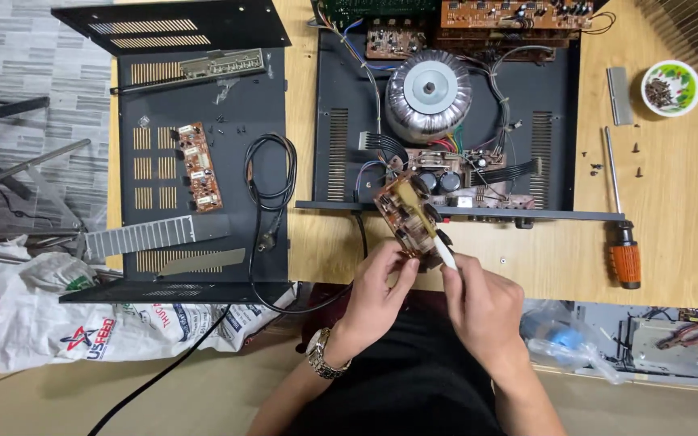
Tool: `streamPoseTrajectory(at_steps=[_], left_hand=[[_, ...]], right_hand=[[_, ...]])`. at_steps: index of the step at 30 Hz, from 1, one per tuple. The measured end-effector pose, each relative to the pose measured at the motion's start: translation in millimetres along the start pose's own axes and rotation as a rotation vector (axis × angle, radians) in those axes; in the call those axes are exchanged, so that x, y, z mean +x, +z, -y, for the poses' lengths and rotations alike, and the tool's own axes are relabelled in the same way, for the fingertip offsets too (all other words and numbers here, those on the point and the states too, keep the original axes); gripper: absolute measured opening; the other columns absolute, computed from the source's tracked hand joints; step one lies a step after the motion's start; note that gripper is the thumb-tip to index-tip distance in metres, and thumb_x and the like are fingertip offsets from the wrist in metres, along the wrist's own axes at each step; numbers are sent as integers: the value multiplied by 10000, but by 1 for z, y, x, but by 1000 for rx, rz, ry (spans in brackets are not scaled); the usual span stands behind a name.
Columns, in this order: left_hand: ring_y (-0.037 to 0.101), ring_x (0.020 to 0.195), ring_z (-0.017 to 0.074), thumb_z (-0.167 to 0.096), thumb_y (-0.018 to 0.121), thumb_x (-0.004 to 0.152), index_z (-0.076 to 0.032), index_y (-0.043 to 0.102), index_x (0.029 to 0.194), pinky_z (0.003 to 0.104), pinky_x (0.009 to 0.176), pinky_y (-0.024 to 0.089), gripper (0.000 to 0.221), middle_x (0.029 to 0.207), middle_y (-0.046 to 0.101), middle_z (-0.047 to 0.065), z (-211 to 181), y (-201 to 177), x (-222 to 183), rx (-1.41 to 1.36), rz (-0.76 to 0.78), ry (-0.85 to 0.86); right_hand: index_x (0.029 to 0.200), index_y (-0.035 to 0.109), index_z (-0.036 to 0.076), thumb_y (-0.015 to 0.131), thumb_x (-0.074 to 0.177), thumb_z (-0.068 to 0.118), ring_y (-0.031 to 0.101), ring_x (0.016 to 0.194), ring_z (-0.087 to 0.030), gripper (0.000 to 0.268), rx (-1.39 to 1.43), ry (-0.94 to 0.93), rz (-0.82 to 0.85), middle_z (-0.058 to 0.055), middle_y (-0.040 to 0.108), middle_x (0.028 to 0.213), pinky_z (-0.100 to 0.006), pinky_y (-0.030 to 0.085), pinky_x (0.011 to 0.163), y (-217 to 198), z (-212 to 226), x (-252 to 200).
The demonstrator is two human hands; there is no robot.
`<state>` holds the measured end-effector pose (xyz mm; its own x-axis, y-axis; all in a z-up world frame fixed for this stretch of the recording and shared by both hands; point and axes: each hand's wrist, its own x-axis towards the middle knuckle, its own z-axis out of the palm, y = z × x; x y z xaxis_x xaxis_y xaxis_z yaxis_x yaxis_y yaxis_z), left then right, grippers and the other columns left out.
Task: Disassembling and inspecting the internal components of an electronic amplifier
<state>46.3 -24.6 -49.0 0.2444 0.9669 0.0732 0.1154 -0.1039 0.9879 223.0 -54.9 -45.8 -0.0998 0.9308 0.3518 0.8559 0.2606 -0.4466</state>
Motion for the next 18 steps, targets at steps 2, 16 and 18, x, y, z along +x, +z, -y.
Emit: streamPoseTrajectory(at_steps=[2,16,18], left_hand=[[724,937,241,-127,540,1046,-16,542,1121,318,801,643,134,1038,681,133,-1,0,0,-21,6,-42],[675,862,152,-230,535,1043,-47,566,1035,287,755,530,186,895,666,74,12,10,-9,24,-12,-135],[685,872,145,-205,521,1048,-62,564,1039,278,764,541,149,903,667,65,9,9,-10,21,-35,-98]], right_hand=[[1011,634,86,559,1056,193,475,436,-249,137,-39,19,17,-44,522,555,-398,371,459,-2,3,5],[1003,576,167,526,1031,297,640,475,-323,142,-29,160,91,-87,622,542,-458,437,430,13,-8,-21],[1020,560,130,514,1043,258,613,450,-344,139,68,86,125,-80,635,583,-477,440,405,14,-1,-11]])
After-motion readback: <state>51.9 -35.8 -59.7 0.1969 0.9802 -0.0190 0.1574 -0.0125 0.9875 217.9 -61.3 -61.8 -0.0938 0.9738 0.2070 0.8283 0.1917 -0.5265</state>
